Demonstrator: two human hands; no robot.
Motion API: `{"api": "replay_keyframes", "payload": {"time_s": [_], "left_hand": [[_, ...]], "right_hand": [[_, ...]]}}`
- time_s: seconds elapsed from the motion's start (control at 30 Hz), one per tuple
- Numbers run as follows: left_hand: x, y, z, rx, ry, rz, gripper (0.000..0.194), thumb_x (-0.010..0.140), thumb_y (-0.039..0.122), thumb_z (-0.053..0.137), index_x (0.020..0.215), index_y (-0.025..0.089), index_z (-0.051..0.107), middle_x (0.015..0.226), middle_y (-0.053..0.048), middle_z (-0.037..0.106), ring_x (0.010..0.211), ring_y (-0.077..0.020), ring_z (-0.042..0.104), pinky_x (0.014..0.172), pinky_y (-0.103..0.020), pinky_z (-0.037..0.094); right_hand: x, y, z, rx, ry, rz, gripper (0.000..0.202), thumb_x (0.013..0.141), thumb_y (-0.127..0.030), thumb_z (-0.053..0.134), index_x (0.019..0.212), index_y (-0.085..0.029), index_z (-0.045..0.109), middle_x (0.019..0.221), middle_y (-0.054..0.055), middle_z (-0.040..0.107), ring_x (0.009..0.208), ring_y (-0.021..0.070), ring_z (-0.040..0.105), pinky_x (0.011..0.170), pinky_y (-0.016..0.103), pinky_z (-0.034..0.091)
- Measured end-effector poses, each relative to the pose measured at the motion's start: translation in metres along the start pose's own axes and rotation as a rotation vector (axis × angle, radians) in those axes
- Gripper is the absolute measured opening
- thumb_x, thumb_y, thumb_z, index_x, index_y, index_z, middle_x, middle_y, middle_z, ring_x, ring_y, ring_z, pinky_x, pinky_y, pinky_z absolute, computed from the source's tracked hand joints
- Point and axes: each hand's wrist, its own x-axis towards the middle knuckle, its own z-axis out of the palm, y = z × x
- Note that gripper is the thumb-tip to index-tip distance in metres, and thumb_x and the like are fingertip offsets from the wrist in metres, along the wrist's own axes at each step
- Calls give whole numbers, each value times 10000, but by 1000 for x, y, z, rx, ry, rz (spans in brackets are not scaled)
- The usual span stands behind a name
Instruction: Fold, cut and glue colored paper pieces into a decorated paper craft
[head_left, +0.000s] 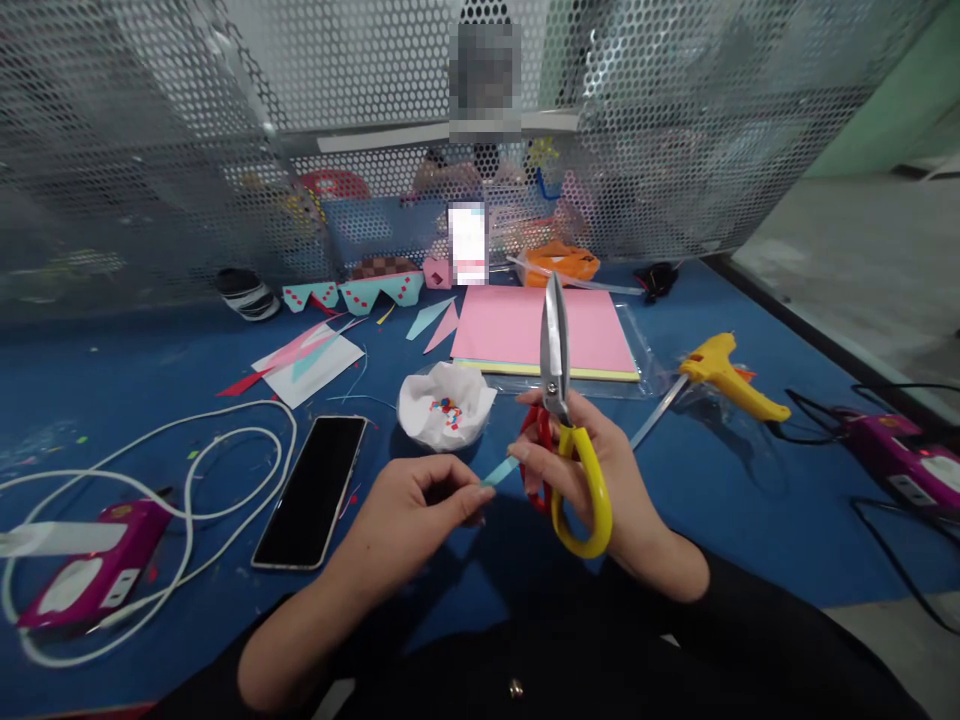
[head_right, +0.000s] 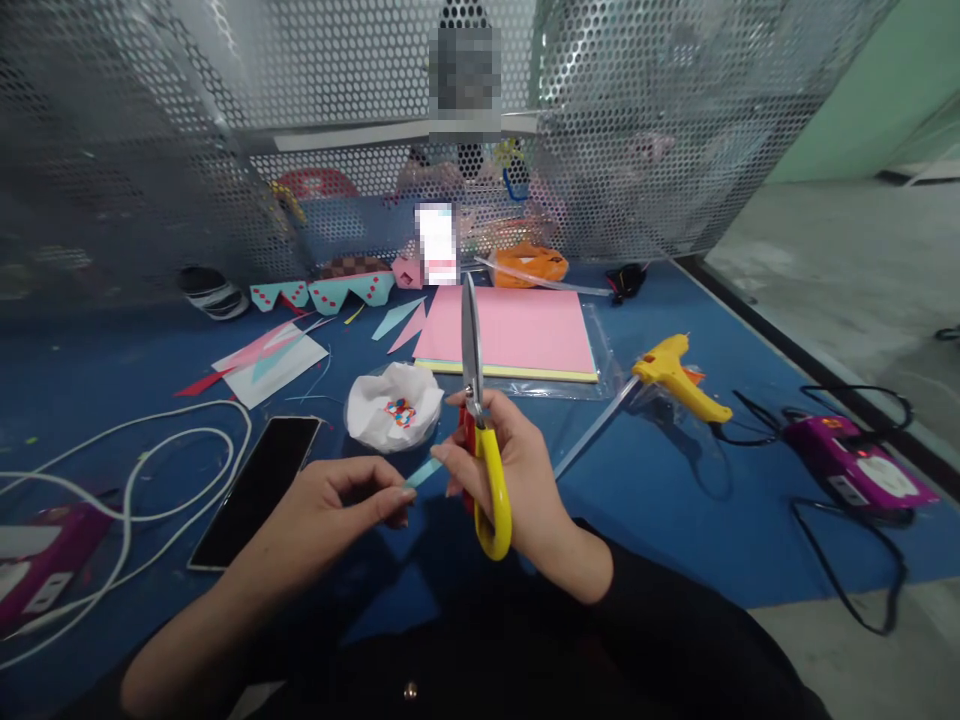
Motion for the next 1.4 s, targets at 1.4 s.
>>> {"api": "replay_keyframes", "payload": {"time_s": [1.4], "left_hand": [[-31,-31,-2,-394,345,-118,156,827,300,665,858,179,757,530,48,596,438,-50,494,450,-160,403]], "right_hand": [[-33,9,-23,-1084,-474,-168,598,813,-626,661,1275,-256,580,929,42,716,731,234,700,581,340,535]]}}
